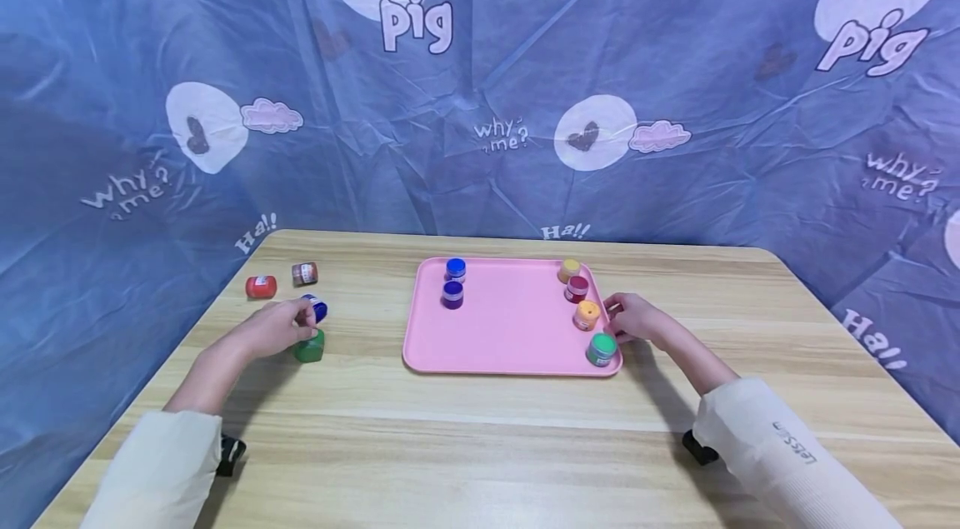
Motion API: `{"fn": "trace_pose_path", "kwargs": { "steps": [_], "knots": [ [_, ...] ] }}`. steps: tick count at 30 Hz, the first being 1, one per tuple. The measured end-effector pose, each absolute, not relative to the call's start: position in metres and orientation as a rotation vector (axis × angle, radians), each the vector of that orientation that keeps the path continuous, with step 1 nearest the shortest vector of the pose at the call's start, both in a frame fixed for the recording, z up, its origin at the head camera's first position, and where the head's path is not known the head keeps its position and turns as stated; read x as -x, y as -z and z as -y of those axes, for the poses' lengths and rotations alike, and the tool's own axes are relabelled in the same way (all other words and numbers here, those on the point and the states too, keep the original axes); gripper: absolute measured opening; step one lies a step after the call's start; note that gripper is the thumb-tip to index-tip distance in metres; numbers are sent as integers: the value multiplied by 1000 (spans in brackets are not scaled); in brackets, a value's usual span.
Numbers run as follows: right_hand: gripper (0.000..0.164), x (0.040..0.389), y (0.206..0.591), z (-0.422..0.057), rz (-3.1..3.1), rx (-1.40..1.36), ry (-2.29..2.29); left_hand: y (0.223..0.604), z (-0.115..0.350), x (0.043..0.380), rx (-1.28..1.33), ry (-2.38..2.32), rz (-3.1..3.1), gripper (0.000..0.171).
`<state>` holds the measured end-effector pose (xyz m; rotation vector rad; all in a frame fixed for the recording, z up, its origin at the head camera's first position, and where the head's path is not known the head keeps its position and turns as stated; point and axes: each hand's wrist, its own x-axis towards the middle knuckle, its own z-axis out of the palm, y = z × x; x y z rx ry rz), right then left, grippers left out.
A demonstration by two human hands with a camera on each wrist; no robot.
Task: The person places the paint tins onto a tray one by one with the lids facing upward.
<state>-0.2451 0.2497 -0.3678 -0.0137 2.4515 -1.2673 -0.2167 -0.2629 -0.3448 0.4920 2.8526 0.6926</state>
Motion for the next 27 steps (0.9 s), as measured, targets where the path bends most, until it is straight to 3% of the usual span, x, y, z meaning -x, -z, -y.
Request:
{"fn": "trace_pose_path", "kwargs": {
  "steps": [4,8,13,16,22,27],
  "knots": [
    [47,245,369,-251,-2447,17,1281,343,263,213,-421,-618,-2889,15],
    [47,244,371,-253,-2439,22,1278,343,265,210,-455,-671,-2877,4],
    [47,243,371,-255,-2449,18,1253,346,265,204,-726,-742,-2777,32],
    [47,243,370,-257,-2447,24,1255,349,261,202,-807,-692,-2792,35],
    [47,241,370,-259,-2432,39,1278,348,255,198,-624,-614,-2836,29],
    [47,240,370,-261,-2425,44,1280,347,250,196,-550,-592,-2852,35]
  ]
}}
